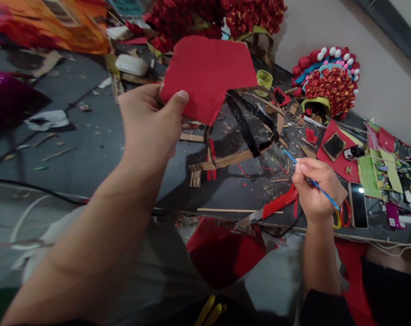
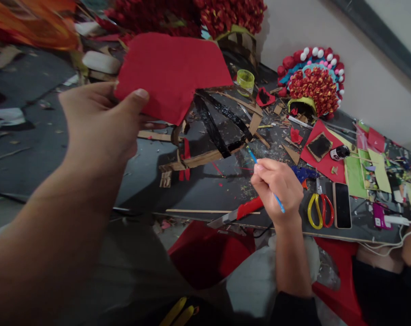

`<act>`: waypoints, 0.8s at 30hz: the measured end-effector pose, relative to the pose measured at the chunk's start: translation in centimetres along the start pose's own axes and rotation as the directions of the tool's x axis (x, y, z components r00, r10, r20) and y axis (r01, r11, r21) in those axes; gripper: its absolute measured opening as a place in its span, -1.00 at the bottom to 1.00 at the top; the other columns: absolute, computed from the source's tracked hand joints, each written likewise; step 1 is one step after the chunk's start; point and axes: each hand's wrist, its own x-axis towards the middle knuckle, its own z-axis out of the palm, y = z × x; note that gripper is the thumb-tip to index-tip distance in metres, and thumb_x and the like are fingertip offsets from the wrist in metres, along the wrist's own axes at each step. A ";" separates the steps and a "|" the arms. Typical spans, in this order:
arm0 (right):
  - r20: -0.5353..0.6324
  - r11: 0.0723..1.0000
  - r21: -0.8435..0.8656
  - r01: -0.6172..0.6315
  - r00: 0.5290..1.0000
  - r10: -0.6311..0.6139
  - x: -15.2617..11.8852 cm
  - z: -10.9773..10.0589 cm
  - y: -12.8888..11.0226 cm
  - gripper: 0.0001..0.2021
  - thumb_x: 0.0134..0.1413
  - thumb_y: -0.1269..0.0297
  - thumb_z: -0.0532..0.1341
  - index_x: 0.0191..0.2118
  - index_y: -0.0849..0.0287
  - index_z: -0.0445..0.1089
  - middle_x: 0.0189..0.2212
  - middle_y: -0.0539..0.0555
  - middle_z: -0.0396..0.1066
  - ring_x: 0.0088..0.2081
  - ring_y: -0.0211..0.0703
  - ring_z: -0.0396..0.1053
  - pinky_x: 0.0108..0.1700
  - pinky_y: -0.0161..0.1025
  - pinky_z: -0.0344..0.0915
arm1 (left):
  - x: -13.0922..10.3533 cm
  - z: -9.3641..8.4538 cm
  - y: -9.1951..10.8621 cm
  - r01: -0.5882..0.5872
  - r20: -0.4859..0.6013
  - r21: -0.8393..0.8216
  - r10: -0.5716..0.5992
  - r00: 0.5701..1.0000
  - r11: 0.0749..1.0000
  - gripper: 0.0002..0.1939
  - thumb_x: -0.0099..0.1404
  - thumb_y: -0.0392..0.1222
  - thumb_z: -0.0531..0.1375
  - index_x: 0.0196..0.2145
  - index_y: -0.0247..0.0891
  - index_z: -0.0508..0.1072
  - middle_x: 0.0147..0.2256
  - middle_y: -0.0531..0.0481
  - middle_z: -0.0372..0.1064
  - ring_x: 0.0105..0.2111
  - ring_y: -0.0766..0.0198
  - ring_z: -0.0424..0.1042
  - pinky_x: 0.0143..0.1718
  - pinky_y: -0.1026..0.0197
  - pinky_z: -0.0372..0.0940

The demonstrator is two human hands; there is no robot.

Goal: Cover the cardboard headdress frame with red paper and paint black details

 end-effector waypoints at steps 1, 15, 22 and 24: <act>-0.004 1.000 -0.003 -0.002 1.000 0.002 -0.1 0.1 0.1 -0.85 0.15 0.50 0.25 -0.28 0.08 0.37 -0.36 -0.03 0.57 -0.32 -0.27 0.57 -0.26 -0.33 0.51 | 0.0 0.0 0.1 0.003 -0.006 0.003 -0.003 1.000 1.000 -0.87 0.28 -0.37 0.13 -0.29 -0.54 0.43 -0.47 0.04 0.26 -0.36 0.17 0.54 -0.16 -0.27 0.46; 0.000 0.999 -0.038 -0.003 1.000 0.003 -0.1 0.1 0.0 -0.87 0.16 0.48 0.25 -0.28 0.07 0.38 -0.34 -0.03 0.57 -0.31 -0.27 0.56 -0.23 -0.30 0.49 | 0.1 0.1 0.0 0.005 0.011 -0.006 -0.005 1.000 1.000 -0.87 0.28 -0.36 0.13 -0.28 -0.53 0.41 -0.49 0.06 0.26 -0.35 0.16 0.55 -0.15 -0.30 0.44; 0.025 1.000 0.018 -0.021 0.999 0.021 -0.3 0.4 0.1 -0.89 0.18 0.45 0.23 -0.29 0.07 0.36 -0.36 -0.05 0.57 -0.32 -0.29 0.57 -0.27 -0.33 0.49 | 0.1 0.0 0.1 0.003 0.011 -0.004 -0.003 1.000 1.000 -0.87 0.27 -0.35 0.13 -0.29 -0.52 0.41 -0.47 0.05 0.26 -0.33 0.15 0.55 -0.13 -0.34 0.41; 0.005 0.999 0.028 -0.033 0.999 0.033 -0.3 0.3 0.2 -0.89 0.17 0.45 0.24 -0.27 0.07 0.37 -0.34 -0.05 0.57 -0.31 -0.28 0.57 -0.27 -0.32 0.50 | -0.1 0.0 0.2 0.005 0.004 -0.023 -0.004 1.000 1.000 -0.87 0.25 -0.34 0.15 -0.28 -0.51 0.41 -0.48 0.06 0.27 -0.34 0.16 0.55 -0.13 -0.30 0.43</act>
